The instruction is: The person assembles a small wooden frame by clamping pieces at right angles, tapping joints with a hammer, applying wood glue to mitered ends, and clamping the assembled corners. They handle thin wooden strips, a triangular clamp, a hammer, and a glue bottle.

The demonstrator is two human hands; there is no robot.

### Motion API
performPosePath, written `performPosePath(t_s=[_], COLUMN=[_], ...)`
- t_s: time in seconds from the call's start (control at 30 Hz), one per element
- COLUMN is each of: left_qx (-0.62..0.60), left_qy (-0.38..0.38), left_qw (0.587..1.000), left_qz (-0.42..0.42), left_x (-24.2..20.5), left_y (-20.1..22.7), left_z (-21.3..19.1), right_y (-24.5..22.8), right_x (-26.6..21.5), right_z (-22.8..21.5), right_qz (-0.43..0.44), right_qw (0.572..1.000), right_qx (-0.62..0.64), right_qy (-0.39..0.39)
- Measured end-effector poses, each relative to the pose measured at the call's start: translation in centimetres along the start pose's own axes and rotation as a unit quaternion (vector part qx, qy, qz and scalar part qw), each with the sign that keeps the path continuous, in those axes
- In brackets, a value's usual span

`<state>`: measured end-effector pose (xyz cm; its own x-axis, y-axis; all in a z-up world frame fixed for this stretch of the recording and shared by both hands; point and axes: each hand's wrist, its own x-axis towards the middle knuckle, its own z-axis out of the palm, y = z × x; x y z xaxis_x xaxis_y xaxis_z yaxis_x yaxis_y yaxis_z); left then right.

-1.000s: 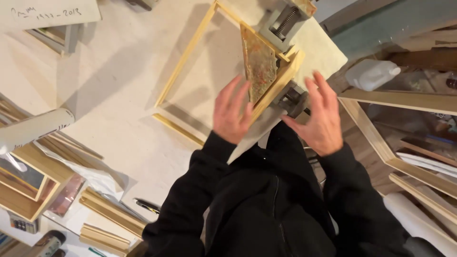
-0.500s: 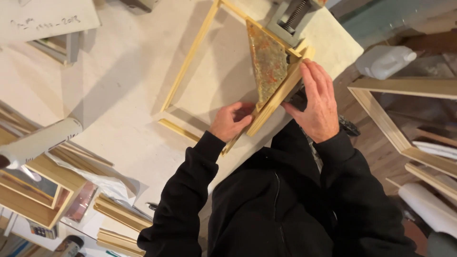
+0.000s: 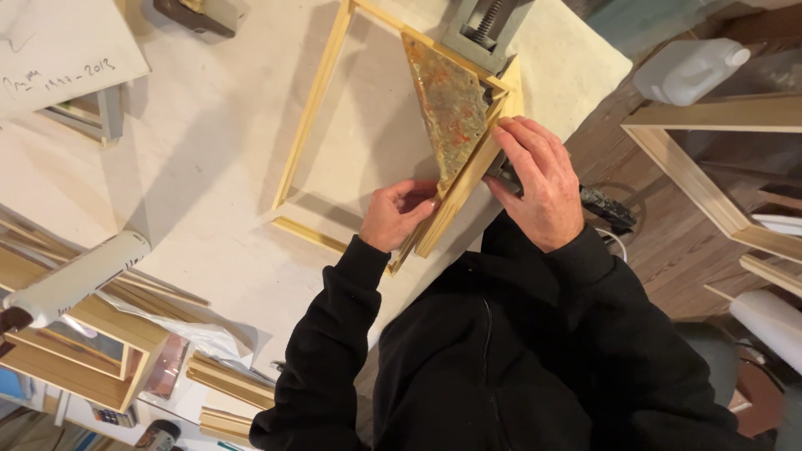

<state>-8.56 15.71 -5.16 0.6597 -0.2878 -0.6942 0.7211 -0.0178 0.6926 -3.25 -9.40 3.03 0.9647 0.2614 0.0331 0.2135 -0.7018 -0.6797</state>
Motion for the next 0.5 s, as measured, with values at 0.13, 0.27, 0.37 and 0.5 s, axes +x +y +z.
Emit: performPosePath(t_s=[0.13, 0.27, 0.37, 0.5], left_qx=[-0.013, -0.046, -0.049, -0.054], left_qy=[0.0, -0.007, -0.006, 0.0], left_qw=[1.0, 0.999, 0.999, 0.998], left_qz=[0.008, 0.02, 0.022, 0.02], left_x=[0.4, 0.7, 0.6, 0.2], left_y=[-0.8, -1.0, -0.7, -0.3], left_z=[-0.2, -0.2, -0.2, 0.0], right_y=[0.2, 0.4, 0.5, 0.6], right_x=[0.0, 0.0, 0.1, 0.0], right_z=[-0.1, 0.0, -0.1, 0.0], right_qz=[-0.01, -0.007, -0.009, -0.012], right_qw=[1.0, 1.0, 1.0, 1.0], right_qx=[-0.002, 0.003, 0.004, 0.008], right_qy=[0.0, -0.005, -0.004, -0.004])
